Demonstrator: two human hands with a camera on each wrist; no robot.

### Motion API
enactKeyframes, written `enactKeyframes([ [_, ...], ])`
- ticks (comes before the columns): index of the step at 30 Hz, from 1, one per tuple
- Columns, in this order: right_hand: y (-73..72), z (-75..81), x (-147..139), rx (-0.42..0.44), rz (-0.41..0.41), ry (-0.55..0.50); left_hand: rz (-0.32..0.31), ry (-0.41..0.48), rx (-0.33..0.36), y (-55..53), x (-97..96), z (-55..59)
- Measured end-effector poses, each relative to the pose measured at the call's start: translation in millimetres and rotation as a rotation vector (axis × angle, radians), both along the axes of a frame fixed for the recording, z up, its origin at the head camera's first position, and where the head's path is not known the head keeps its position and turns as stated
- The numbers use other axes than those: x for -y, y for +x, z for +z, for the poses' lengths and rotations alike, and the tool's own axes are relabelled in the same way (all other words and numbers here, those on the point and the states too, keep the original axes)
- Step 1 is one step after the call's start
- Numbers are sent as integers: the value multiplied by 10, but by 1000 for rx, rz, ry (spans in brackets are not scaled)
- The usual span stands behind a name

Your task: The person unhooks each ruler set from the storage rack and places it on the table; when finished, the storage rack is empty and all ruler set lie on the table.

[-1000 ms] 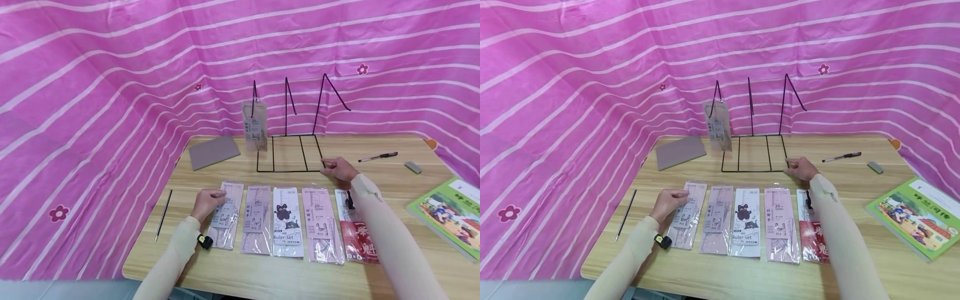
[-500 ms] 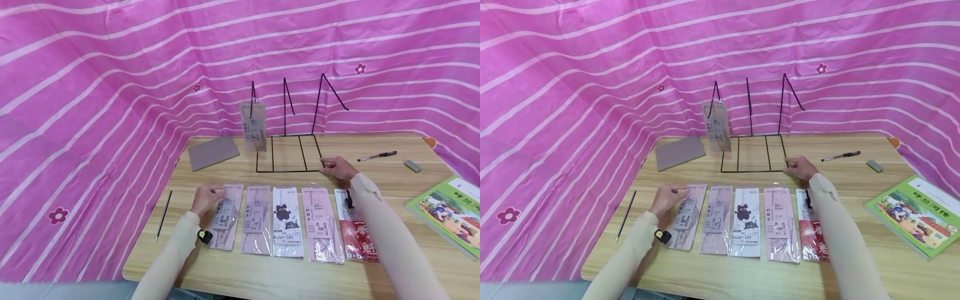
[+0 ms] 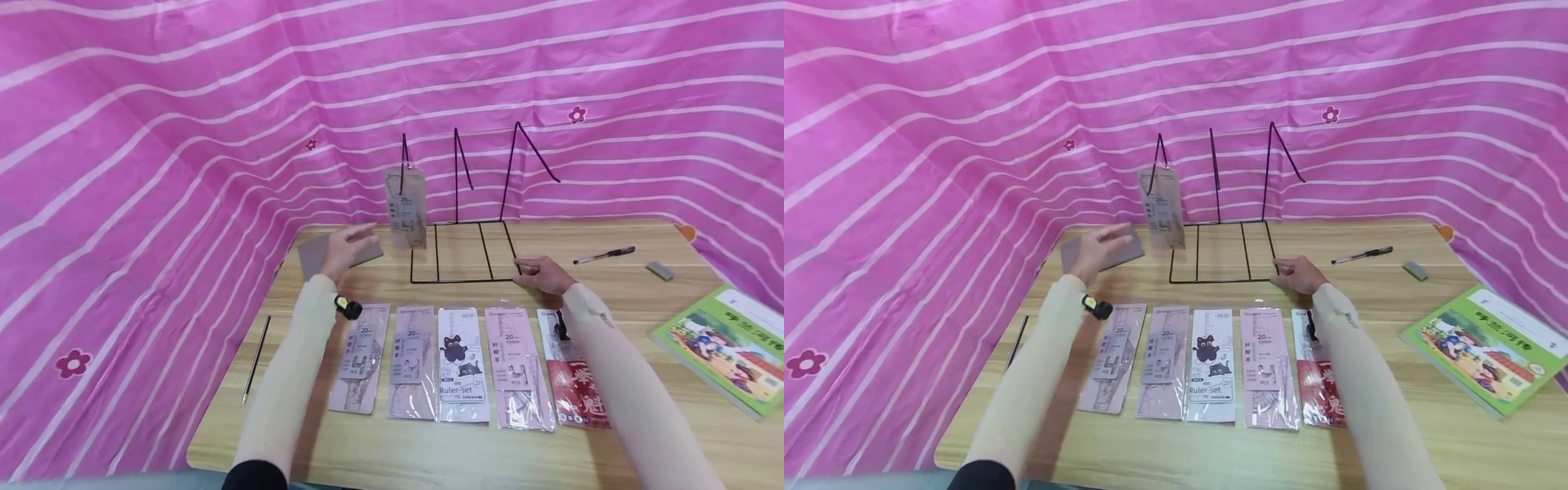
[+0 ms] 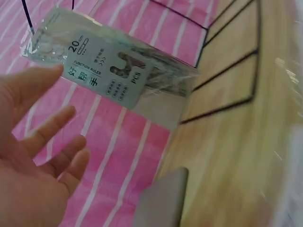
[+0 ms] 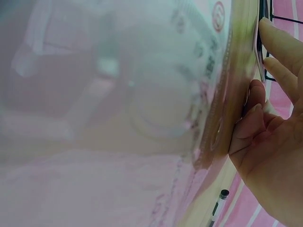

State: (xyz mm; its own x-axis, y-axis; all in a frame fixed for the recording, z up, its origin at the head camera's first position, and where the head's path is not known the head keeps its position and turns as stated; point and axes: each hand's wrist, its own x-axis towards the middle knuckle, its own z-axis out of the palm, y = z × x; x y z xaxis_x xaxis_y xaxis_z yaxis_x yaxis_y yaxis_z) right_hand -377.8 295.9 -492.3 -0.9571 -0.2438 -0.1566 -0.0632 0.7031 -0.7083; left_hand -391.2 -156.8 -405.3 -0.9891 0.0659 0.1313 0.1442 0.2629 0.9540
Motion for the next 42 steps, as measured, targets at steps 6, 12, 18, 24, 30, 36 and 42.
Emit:
enactKeyframes([
  [6, -40, -32, -4, -43, 7, -5, -51, 177, -106, -356, -244, 151],
  [12, -5, -27, 2, -41, -12, -13, -91, 289, -80, -530, -399, 152],
  [18, 17, -7, 69, -47, -15, -30, -89, 288, -36, -578, -393, 99],
  [24, -9, -37, 42, -40, -31, -24, -79, 284, -40, -638, -399, 90],
  [30, -35, -62, 3, -38, -43, -22, -82, 347, -49, -679, -441, 102],
  [36, -29, -56, -2, -10, -50, -29, -73, 344, -67, -667, -449, 93],
  [42, -9, -34, 6, 32, -79, -46, -64, 373, -103, -630, -451, 81],
])
